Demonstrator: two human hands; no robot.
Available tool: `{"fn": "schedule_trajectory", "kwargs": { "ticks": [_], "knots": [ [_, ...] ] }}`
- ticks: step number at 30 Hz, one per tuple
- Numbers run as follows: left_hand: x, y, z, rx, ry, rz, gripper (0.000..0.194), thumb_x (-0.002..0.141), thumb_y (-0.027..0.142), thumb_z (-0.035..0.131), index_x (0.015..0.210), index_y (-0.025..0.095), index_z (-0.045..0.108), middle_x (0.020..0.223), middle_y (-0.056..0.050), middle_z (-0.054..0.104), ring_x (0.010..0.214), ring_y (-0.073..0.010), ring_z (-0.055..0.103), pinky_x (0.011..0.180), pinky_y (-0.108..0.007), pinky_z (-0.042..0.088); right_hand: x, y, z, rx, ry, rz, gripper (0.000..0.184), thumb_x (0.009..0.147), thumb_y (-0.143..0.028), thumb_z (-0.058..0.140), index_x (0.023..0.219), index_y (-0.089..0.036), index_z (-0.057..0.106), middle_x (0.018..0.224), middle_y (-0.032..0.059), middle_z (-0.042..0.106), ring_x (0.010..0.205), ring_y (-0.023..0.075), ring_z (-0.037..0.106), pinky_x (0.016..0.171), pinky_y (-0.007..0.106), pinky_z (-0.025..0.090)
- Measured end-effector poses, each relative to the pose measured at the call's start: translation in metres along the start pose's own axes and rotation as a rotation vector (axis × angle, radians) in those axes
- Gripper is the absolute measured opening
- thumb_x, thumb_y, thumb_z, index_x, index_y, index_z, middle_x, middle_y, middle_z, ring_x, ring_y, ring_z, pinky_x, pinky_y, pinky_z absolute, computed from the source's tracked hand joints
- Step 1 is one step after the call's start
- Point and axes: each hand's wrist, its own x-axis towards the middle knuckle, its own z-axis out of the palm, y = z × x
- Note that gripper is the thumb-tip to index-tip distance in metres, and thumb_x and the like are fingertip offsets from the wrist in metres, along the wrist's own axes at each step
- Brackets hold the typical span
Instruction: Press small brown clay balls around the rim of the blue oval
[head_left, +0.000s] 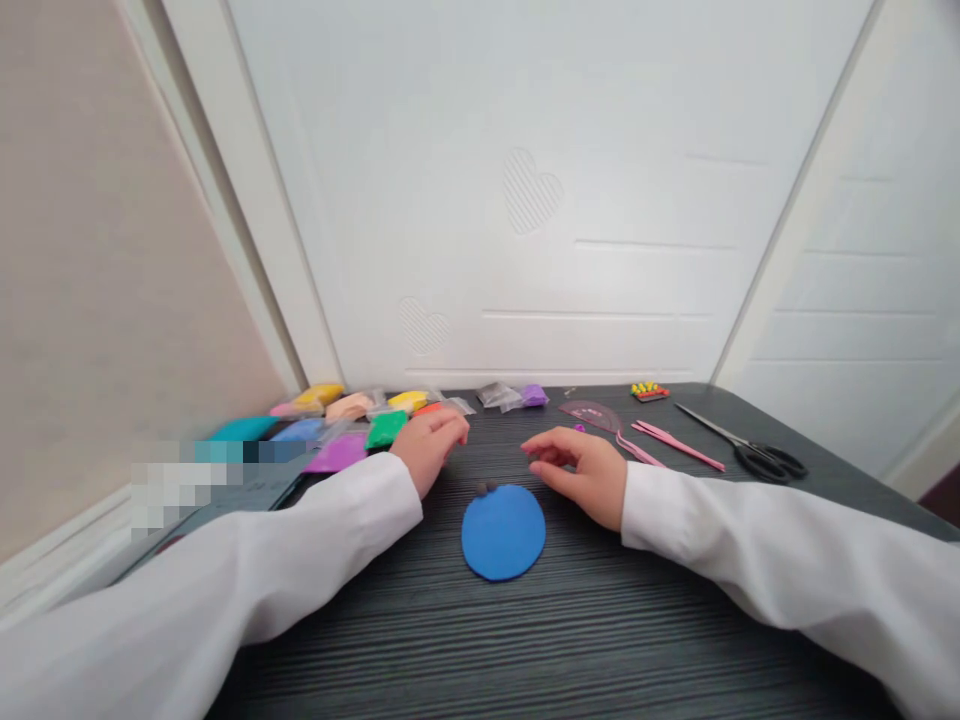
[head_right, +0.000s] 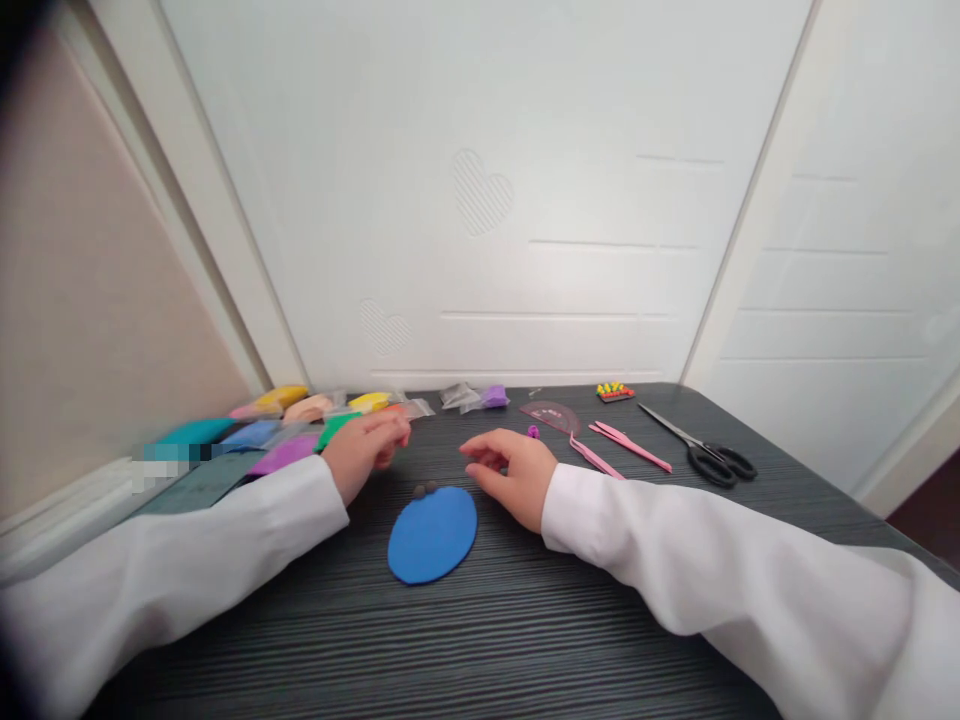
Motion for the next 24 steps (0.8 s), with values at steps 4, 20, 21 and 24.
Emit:
{"fn": "schedule_trajectory", "kwargs": {
  "ticks": [4,20,21,24],
  "knots": [
    [-0.019,0.004,-0.003,0.114,-0.12,0.071,0.011,0.067,0.026,0.049,0.067,0.016,0.054,0.054,0.005,0.04,0.051,-0.0088,0.037,0.05,-0.021,0.029,0.015,0.002,0.013,0.085,-0.065,0.027,0.021,0.076,-0.027,0.05,0.093,-0.016,0.056,0.076,0.0022,0.06,0.068,0.011,0.056,0.064,0.026,0.046],
    [-0.027,0.01,-0.003,0.283,-0.225,0.052,0.017,0.071,0.021,0.046,0.081,0.018,0.059,0.06,0.004,0.046,0.054,-0.009,0.041,0.052,-0.021,0.032,0.025,0.004,0.015,0.279,-0.229,0.138,0.017,0.072,-0.019,0.054,0.09,-0.017,0.055,0.081,0.0024,0.057,0.069,0.0101,0.051,0.061,0.025,0.043],
    [-0.028,0.012,-0.003,0.307,-0.216,0.069,0.016,0.07,0.02,0.047,0.079,0.019,0.06,0.06,0.004,0.046,0.054,-0.0088,0.041,0.053,-0.021,0.032,0.025,0.002,0.014,0.253,-0.231,0.121,0.018,0.073,-0.018,0.053,0.091,-0.016,0.056,0.084,0.003,0.057,0.072,0.0108,0.052,0.063,0.025,0.043],
    [-0.033,0.016,-0.001,0.374,-0.193,0.116,0.015,0.069,0.019,0.049,0.078,0.02,0.06,0.06,0.004,0.044,0.054,-0.0085,0.042,0.053,-0.022,0.032,0.025,-0.002,0.009,0.176,-0.237,0.053,0.018,0.075,-0.016,0.05,0.091,-0.017,0.059,0.09,0.0032,0.057,0.081,0.0119,0.052,0.072,0.027,0.043]
  ]
}}
